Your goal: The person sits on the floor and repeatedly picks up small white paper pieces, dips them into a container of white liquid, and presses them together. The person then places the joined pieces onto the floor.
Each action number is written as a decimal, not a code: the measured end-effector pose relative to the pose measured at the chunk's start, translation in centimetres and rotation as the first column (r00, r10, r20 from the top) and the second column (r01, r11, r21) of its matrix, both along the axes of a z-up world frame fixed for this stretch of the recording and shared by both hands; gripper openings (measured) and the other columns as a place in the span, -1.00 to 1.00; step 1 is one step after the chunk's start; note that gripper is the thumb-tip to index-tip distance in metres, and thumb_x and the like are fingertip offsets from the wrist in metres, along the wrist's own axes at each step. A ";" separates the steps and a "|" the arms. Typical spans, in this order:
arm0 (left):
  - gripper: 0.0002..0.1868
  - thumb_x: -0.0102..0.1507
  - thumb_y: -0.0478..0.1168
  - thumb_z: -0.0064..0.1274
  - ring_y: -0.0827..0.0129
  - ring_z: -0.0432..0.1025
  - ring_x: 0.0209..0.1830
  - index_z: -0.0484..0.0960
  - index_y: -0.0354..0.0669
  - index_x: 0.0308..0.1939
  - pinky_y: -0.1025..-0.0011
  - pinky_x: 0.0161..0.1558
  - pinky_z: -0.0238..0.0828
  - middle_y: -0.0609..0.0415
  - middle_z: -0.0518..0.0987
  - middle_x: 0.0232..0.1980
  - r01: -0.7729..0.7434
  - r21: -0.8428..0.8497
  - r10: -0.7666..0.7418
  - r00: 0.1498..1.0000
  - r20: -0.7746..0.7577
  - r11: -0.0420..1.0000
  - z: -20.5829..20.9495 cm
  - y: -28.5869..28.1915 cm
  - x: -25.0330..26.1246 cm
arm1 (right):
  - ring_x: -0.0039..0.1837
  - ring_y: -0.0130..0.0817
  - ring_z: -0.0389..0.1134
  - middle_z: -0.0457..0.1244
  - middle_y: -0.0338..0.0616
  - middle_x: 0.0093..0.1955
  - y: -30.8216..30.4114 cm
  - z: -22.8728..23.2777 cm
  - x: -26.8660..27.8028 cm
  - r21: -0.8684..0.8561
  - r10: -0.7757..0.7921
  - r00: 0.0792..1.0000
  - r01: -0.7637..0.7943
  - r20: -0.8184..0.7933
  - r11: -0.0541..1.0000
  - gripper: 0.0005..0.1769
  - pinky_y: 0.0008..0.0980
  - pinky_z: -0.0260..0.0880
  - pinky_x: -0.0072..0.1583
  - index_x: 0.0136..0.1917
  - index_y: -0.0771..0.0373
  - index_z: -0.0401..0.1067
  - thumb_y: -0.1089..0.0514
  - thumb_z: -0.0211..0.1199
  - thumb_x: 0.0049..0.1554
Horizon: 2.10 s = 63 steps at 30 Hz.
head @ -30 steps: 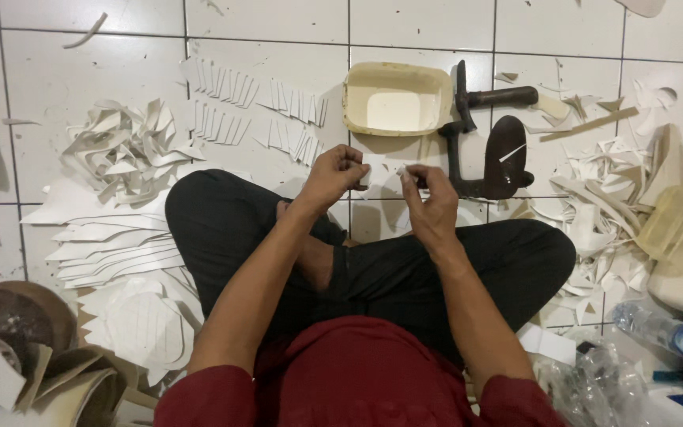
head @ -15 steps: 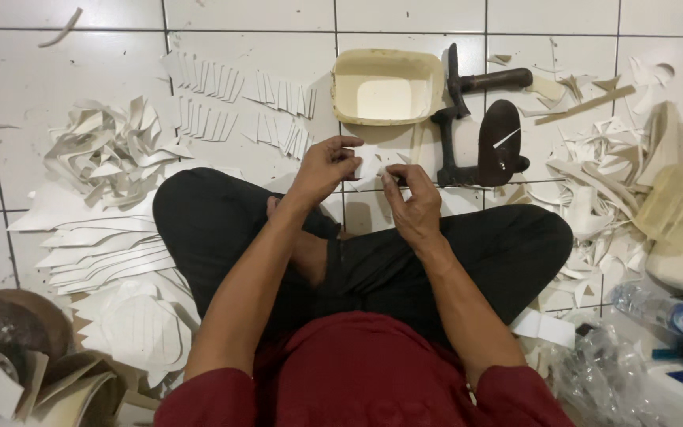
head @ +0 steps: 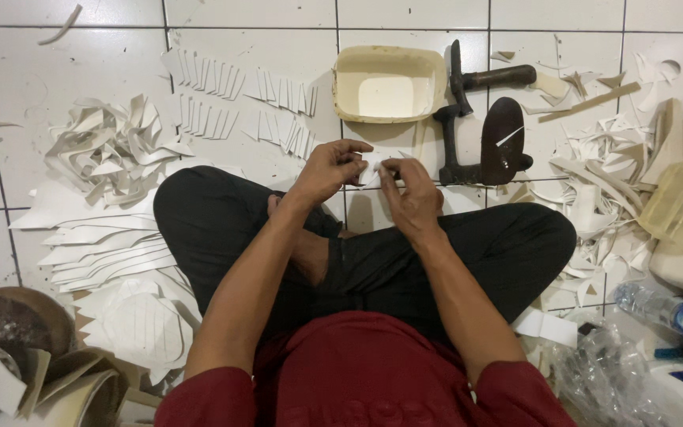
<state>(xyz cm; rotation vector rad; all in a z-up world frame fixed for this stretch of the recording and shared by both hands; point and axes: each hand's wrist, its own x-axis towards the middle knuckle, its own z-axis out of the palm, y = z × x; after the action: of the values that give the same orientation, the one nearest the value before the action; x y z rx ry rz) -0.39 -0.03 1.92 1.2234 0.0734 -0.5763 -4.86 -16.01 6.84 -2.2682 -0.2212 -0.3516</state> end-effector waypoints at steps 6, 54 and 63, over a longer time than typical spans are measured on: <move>-0.68 0.15 -0.43 -0.02 0.39 0.45 -0.41 0.48 -0.40 -0.01 0.49 -0.36 0.56 -0.06 0.50 -0.35 0.000 -0.012 0.000 1.000 0.015 1.000 -0.4 0.0 -0.1 | -0.21 -0.19 0.36 0.28 -0.12 -0.28 0.2 0.1 0.1 -0.023 0.001 1.000 -0.001 -0.016 1.000 -0.97 -0.31 0.36 -0.21 -0.14 0.20 0.44 0.23 0.22 0.09; -0.78 0.15 -0.32 -0.01 0.42 0.42 -0.62 0.54 -0.15 -0.12 0.52 -0.57 0.43 -0.01 0.54 -0.37 -0.499 0.317 0.361 0.841 0.404 0.807 -3.3 15.2 5.8 | -0.18 -0.22 0.29 0.27 -0.02 -0.24 -0.2 -4.0 -0.2 0.120 -0.180 0.948 0.217 -0.263 0.969 -0.86 -0.28 0.28 -0.05 -0.04 0.24 0.44 0.16 0.20 0.15; -0.90 0.17 -0.23 -0.04 0.38 0.39 -0.37 0.55 -0.05 -0.25 0.34 -0.27 0.29 0.13 0.53 -0.39 -0.480 0.777 0.421 0.854 0.306 0.409 -2.6 25.6 6.1 | -0.12 -0.46 0.23 0.25 -0.24 -0.19 1.2 -3.1 0.7 0.059 -0.179 0.900 0.220 -0.396 0.974 -0.82 -0.46 0.23 -0.01 -0.05 0.20 0.41 0.09 0.13 0.13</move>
<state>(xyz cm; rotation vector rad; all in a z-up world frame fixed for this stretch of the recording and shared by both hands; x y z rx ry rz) 5.70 25.54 -0.64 2.0753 0.6949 0.0477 -4.12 -14.84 3.69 -2.2093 0.2338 -0.0088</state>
